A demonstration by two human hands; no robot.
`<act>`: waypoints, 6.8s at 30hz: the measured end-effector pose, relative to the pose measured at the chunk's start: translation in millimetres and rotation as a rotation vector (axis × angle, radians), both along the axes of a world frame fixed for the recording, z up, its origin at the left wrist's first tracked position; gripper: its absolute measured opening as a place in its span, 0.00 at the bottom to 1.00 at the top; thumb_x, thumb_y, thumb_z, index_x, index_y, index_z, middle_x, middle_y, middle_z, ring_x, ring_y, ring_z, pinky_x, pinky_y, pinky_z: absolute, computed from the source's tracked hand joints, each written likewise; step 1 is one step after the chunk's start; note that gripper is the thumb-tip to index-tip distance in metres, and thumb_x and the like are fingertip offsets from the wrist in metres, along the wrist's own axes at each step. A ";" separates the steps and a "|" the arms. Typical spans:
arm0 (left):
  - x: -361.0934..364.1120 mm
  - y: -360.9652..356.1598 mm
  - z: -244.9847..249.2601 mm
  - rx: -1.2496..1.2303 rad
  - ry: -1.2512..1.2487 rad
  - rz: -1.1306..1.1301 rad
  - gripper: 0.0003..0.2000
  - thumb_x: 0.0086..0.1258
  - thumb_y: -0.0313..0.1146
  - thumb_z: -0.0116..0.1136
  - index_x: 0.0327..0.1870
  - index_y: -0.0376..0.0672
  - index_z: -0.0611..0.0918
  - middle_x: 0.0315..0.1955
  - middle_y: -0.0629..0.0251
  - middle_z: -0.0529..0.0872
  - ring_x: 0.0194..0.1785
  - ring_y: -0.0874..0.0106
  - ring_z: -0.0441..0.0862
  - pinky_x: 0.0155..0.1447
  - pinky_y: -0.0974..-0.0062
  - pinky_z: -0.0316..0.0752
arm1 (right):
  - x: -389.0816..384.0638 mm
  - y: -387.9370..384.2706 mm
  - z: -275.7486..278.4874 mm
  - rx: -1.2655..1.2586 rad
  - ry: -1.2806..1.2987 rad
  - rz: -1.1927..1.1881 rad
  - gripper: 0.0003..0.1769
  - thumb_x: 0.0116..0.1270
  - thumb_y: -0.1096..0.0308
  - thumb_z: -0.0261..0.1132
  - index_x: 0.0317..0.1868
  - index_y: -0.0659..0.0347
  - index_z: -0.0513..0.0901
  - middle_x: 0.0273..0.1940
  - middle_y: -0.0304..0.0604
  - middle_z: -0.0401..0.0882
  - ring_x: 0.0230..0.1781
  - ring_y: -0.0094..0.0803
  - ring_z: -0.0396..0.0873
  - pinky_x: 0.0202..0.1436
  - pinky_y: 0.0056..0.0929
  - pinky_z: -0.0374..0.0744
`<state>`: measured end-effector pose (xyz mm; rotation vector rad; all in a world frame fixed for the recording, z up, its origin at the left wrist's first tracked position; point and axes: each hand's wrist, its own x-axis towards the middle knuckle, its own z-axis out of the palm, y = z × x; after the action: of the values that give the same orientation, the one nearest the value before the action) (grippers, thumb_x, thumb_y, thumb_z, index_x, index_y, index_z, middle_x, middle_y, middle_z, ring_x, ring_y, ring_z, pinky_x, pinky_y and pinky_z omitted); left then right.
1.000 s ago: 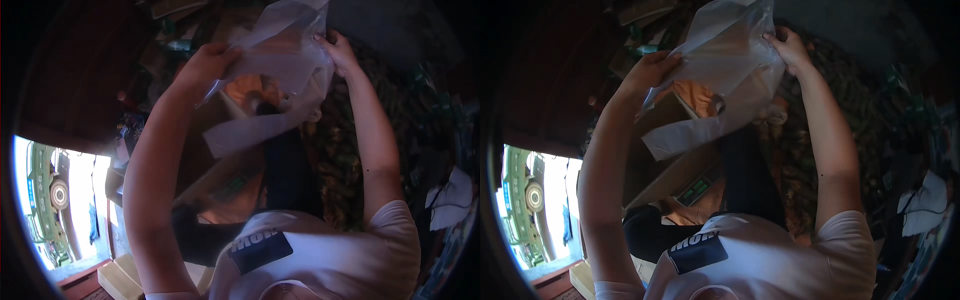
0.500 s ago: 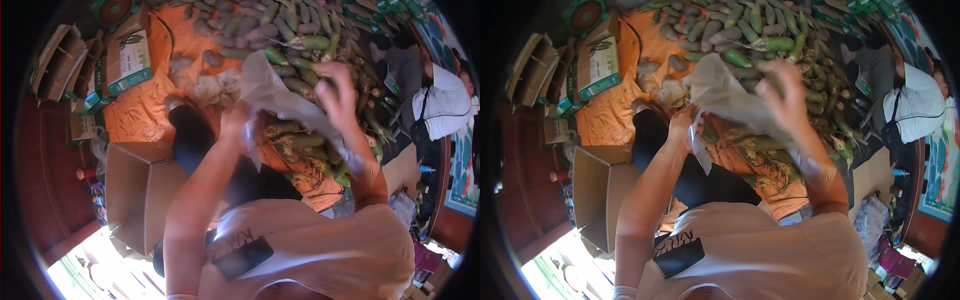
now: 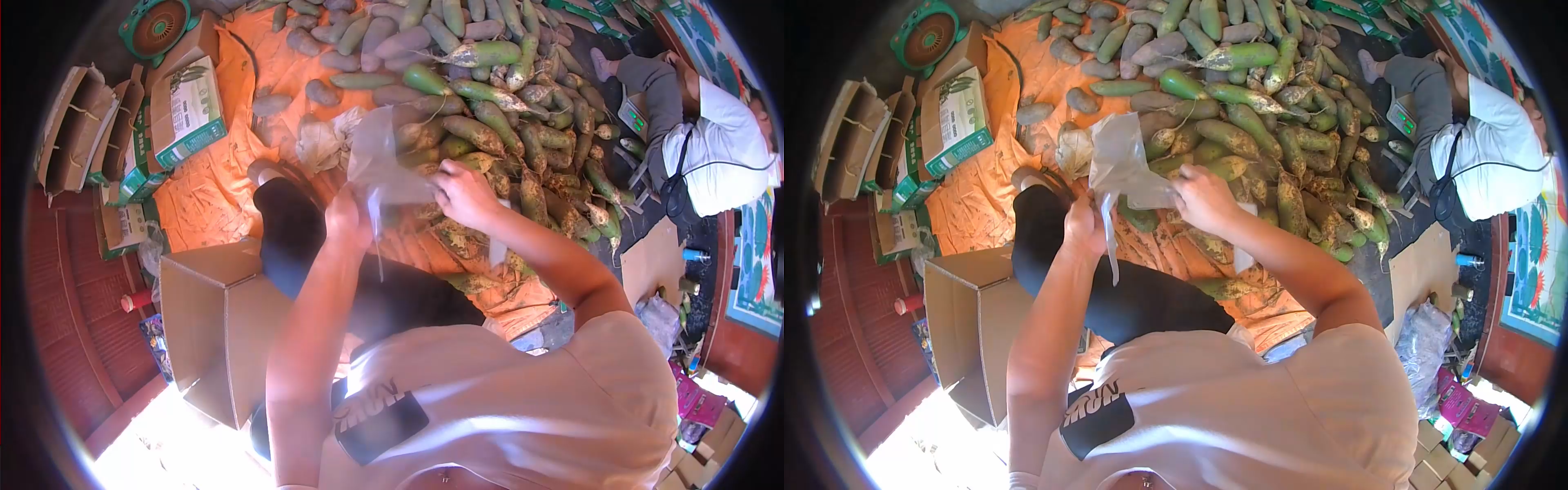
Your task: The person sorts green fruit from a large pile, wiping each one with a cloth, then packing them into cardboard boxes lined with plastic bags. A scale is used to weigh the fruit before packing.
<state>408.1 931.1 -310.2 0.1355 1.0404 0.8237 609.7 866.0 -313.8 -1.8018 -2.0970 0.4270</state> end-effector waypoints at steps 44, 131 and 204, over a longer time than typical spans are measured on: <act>31.2 -38.7 -26.0 -0.089 -0.042 -0.194 0.10 0.67 0.30 0.60 0.47 0.39 0.79 0.45 0.65 0.80 0.50 0.73 0.75 0.57 0.74 0.70 | -16.9 15.8 -19.5 -0.460 0.882 -0.317 0.11 0.51 0.76 0.73 0.31 0.66 0.77 0.30 0.38 0.80 0.31 0.22 0.79 0.33 0.21 0.78; -427.6 -111.7 182.6 0.526 1.531 0.303 0.24 0.58 0.16 0.49 0.60 0.33 0.72 0.45 0.58 0.82 0.43 0.71 0.80 0.49 0.76 0.76 | -284.5 180.8 218.1 -0.264 0.631 0.574 0.12 0.66 0.68 0.63 0.45 0.68 0.77 0.36 0.36 0.79 0.37 0.22 0.75 0.42 0.24 0.73; -357.8 -21.5 33.8 0.573 1.319 -0.055 0.19 0.69 0.45 0.53 0.44 0.34 0.80 0.31 0.48 0.83 0.38 0.55 0.83 0.46 0.65 0.75 | -415.2 153.6 62.8 -0.028 0.654 0.394 0.11 0.62 0.67 0.67 0.36 0.69 0.79 0.28 0.39 0.80 0.27 0.24 0.77 0.36 0.23 0.75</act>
<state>50.3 909.5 -276.3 1.3223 1.9599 0.9494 194.5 1019.5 -251.0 -1.0356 -1.9378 0.9943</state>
